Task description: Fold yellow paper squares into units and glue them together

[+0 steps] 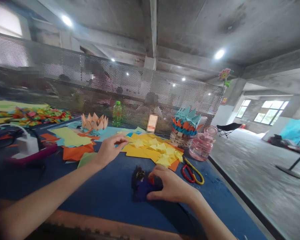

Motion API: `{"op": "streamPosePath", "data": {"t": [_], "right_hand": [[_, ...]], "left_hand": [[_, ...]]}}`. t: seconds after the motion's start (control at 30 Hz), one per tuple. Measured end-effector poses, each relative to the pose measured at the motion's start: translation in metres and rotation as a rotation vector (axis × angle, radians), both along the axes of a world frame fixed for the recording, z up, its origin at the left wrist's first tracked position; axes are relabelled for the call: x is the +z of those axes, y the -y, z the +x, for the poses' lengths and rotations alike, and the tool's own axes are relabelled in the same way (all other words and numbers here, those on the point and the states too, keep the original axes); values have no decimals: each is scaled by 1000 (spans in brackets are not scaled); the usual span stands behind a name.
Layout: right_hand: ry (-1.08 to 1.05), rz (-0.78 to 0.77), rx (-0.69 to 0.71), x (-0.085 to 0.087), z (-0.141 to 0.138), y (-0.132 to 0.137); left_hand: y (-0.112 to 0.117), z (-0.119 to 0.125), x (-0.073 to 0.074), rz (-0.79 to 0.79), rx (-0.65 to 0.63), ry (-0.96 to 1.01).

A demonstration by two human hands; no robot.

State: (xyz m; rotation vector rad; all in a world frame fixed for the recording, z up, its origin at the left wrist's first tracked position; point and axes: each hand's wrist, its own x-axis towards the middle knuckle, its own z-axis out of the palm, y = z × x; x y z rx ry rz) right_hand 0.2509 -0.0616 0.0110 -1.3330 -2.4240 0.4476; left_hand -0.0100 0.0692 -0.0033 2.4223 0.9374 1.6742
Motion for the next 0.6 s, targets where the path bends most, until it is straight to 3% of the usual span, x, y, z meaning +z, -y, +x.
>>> {"op": "streamPosePath", "data": {"t": [0.07, 0.3, 0.4, 0.6], "right_hand": [[-36, -10, 27, 7, 7, -4], [-35, 115, -195, 23, 32, -63], [30, 108, -205, 22, 23, -93], [165, 98, -227, 12, -22, -150]], "left_hand": [[0, 0, 0, -7, 0, -6], [-7, 1, -6, -51, 11, -40], [-12, -1, -10, -76, 28, -53], [-17, -7, -11, -75, 50, -62]]}}
